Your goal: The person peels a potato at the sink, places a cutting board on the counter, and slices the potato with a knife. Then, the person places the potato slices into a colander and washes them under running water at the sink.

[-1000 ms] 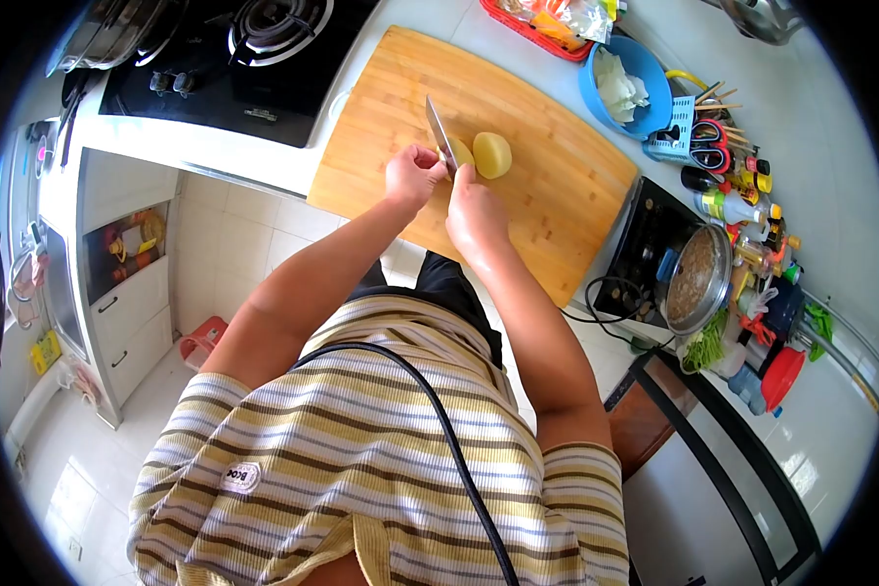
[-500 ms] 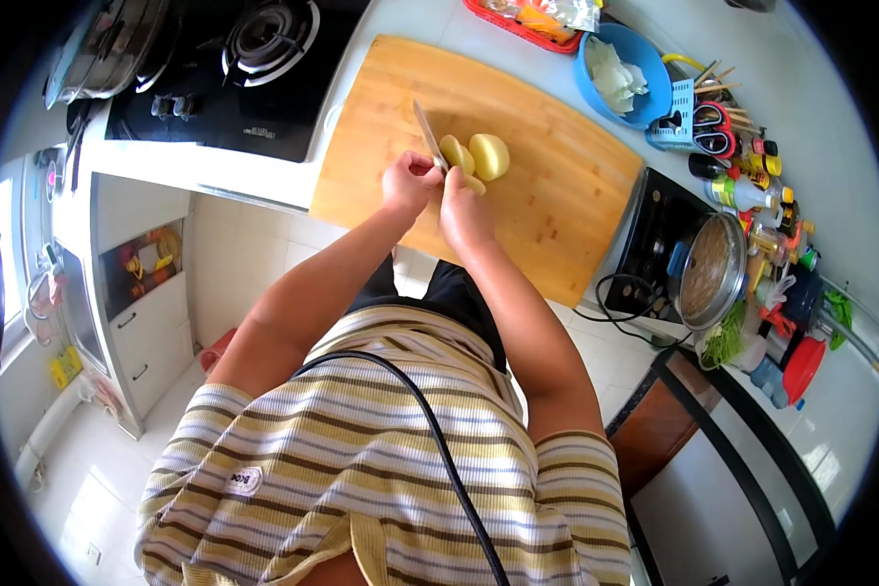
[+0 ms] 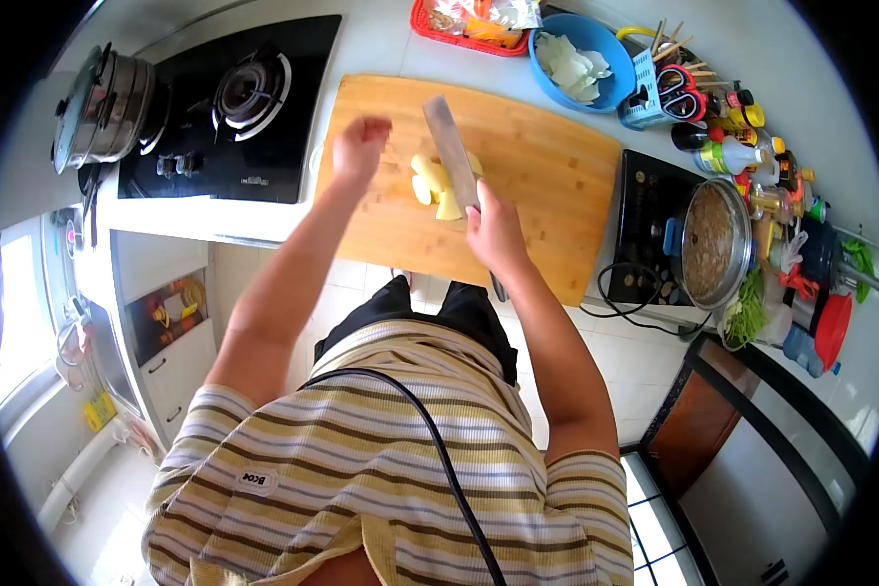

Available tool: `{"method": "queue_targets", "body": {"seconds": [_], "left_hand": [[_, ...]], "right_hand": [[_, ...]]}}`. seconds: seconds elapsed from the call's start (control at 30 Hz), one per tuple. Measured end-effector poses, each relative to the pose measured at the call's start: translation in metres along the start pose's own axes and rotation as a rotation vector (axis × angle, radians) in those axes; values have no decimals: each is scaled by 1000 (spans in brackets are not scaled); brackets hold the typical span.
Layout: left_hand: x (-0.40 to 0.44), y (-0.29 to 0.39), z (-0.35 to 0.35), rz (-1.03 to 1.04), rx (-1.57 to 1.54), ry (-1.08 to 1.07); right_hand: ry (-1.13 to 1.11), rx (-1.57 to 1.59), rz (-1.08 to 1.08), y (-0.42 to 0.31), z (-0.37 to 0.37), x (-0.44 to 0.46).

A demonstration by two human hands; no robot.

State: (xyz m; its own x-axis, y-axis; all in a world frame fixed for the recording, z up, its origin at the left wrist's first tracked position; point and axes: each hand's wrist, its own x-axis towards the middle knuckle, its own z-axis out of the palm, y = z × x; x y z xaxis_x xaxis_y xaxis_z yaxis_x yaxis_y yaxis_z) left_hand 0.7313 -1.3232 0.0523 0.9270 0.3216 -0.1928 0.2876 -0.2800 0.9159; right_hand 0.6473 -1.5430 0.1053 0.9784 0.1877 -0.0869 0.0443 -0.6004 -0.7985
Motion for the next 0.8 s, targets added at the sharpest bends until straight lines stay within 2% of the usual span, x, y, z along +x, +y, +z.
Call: {"method": "queue_targets", "body": {"seconds": [0.03, 0.07, 0.1, 0.13, 0.17, 0.2, 0.23, 0.3, 0.33, 0.43, 0.5, 0.57, 0.67, 0.73, 0.77, 0.8], "left_hand": [[16, 29, 0, 138, 118, -37], [27, 57, 4, 324, 100, -89], [33, 88, 11, 545, 70, -218], [35, 112, 23, 756, 166, -361], [33, 126, 36, 842, 395, -592], [28, 128, 52, 840, 641, -810], [24, 123, 68, 714, 845, -1039], [18, 108, 92, 651, 1210, -1246], [16, 103, 99, 548, 1296, -1318], [19, 75, 109, 594, 1313, -1340], [16, 63, 113, 622, 1327, -1361], [9, 56, 119, 664, 1334, -1379], [6, 61, 128, 639, 1415, -1350], [9, 74, 127, 514, 1320, -1380], [15, 74, 126, 518, 1318, -1379], [23, 75, 122, 484, 1191, -1282]], "right_hand": [[-4, 36, -5, 0, -4, 0], [13, 40, -2, 7, -1, -2], [-31, -12, -79, 18, 8, -4], [-76, -64, -153, 25, 15, -5], [-158, -73, -121, 22, 19, -6], [-243, -81, -90, 17, 25, -8], [-229, -76, -91, 13, 30, -11], [-246, -166, -99, 6, 41, -16], [-248, -193, -86, 6, 44, -18], [-189, -120, -130, 9, 46, -22], [-227, -68, -105, 11, 48, -24], [-409, -47, -80, 10, 54, -21], [-414, -34, -49, 20, 79, -14], [-362, -37, -28, 26, 89, -10], [-360, -40, -28, 26, 86, -8], [-336, -34, 0, 27, 82, -8]]}}
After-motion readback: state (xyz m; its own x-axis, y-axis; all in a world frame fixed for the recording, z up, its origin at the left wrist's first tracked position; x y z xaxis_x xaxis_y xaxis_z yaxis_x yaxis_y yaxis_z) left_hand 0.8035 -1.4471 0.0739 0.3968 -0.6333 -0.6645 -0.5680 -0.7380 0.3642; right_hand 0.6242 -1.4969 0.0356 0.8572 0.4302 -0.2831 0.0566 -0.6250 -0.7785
